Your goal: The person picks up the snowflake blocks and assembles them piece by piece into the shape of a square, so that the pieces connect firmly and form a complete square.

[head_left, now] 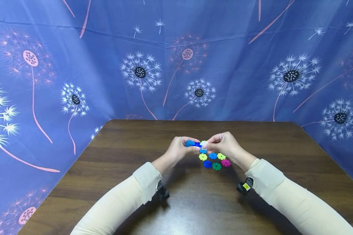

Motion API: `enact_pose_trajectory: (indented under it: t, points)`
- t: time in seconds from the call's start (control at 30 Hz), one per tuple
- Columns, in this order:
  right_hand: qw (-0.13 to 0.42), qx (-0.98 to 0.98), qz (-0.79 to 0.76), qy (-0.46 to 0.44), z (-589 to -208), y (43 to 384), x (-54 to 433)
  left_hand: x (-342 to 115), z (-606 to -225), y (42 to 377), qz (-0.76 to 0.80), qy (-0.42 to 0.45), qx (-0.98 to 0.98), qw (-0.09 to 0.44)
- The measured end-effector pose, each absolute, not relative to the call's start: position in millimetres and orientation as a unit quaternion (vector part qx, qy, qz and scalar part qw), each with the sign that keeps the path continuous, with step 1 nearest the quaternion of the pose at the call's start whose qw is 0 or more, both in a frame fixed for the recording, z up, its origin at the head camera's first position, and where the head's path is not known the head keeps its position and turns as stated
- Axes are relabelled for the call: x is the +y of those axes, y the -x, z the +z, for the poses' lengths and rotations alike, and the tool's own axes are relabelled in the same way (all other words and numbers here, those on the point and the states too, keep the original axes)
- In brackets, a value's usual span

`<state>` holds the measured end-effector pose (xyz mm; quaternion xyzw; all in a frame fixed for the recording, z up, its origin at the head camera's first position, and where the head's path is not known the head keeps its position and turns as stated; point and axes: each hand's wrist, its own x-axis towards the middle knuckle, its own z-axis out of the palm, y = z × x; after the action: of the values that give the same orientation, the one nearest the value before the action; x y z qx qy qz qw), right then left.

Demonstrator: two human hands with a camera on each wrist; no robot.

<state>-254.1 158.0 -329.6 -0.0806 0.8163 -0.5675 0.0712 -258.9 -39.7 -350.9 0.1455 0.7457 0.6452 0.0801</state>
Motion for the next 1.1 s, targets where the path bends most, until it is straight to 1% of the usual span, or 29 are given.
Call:
enact_pose_trajectory:
  t: [0.17,0.6,0.9,1.1]
  points:
    - [0.06,0.825,-0.552,0.1,-329.2,252.8,156.8,-39.5,-349.6,258.5,0.636,-0.143,0.754,0.079]
    - [0.066,0.841,-0.527,0.105,-326.8,253.0,158.8,-39.0,-348.4,258.4,0.618,-0.152,0.766,0.093]
    - [0.063,0.841,-0.525,0.111,-326.5,253.7,157.7,-44.1,-344.7,259.9,0.55,-0.176,0.812,0.079]
    - [0.061,0.835,-0.537,0.106,-330.2,254.5,153.1,-40.5,-346.1,258.8,0.558,-0.151,0.814,0.063]
